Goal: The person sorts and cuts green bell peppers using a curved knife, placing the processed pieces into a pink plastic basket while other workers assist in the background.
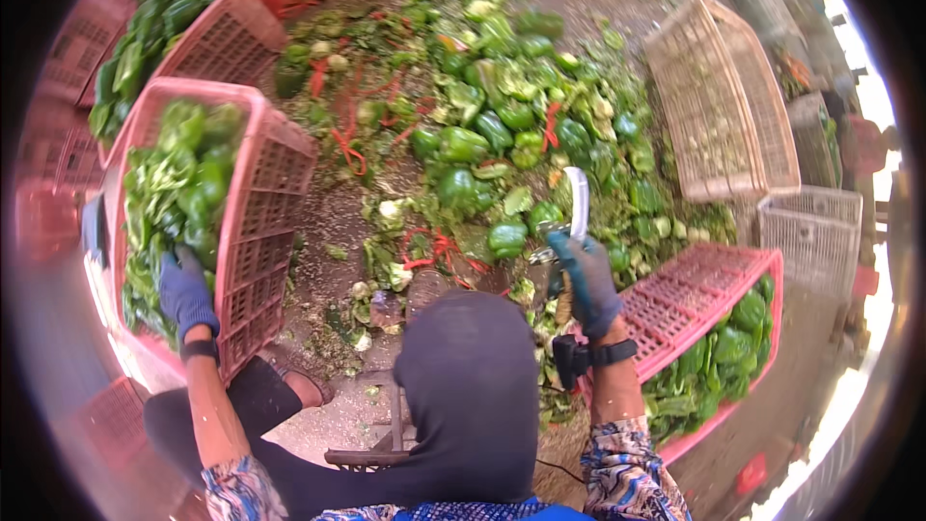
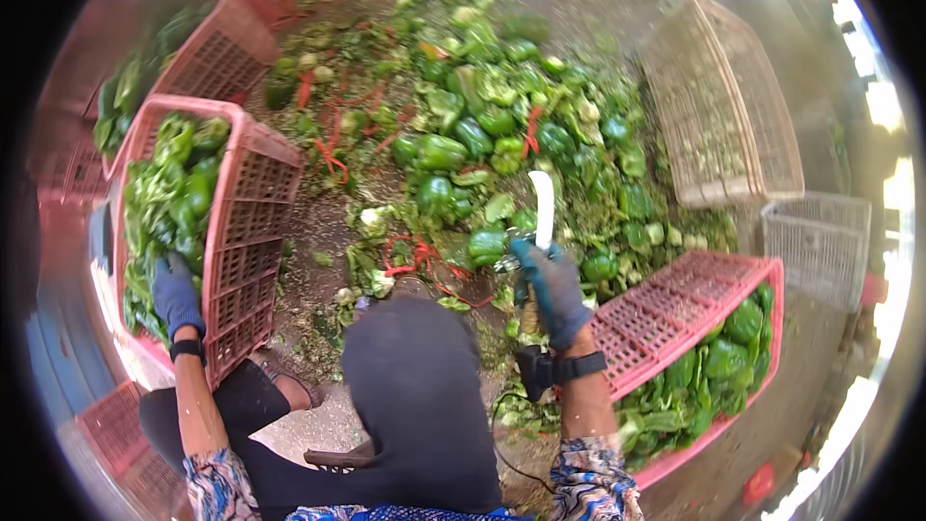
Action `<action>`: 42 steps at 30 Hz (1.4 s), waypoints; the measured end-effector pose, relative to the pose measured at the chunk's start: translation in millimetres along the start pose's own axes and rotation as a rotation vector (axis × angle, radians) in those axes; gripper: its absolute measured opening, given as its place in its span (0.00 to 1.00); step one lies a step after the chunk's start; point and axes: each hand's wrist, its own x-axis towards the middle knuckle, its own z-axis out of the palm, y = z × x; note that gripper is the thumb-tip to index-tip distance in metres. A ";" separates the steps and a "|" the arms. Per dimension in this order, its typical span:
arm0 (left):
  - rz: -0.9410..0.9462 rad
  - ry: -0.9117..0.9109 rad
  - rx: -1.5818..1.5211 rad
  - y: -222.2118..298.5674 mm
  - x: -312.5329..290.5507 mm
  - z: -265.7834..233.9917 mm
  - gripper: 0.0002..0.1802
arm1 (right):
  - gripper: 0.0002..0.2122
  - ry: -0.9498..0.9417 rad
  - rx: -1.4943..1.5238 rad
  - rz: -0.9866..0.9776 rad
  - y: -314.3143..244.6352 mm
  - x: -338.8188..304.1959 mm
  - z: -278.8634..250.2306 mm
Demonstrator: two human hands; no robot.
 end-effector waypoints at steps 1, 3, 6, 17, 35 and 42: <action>-0.079 -0.051 -0.013 -4.6 0.3 3.3 0.32 | 0.16 0.025 -0.025 0.092 20.3 -4.0 5.3; -0.054 -0.019 -0.033 -4.7 -0.9 11.7 0.32 | 0.17 0.098 0.003 0.128 58.3 -13.8 9.5; 0.009 -0.021 -0.160 -6.6 7.6 5.0 0.31 | 0.15 0.074 0.019 0.281 96.2 -25.5 5.4; 0.354 -0.038 -0.527 154.1 -128.1 -45.2 0.16 | 0.13 0.268 -0.061 0.086 113.2 29.7 -17.4; 0.212 -1.082 -0.748 260.5 -236.4 121.6 0.16 | 0.14 0.276 -1.362 -0.136 114.2 219.8 22.1; 0.210 -1.011 -0.853 248.9 -242.6 124.8 0.18 | 0.09 0.378 -0.780 -0.351 131.2 156.7 1.9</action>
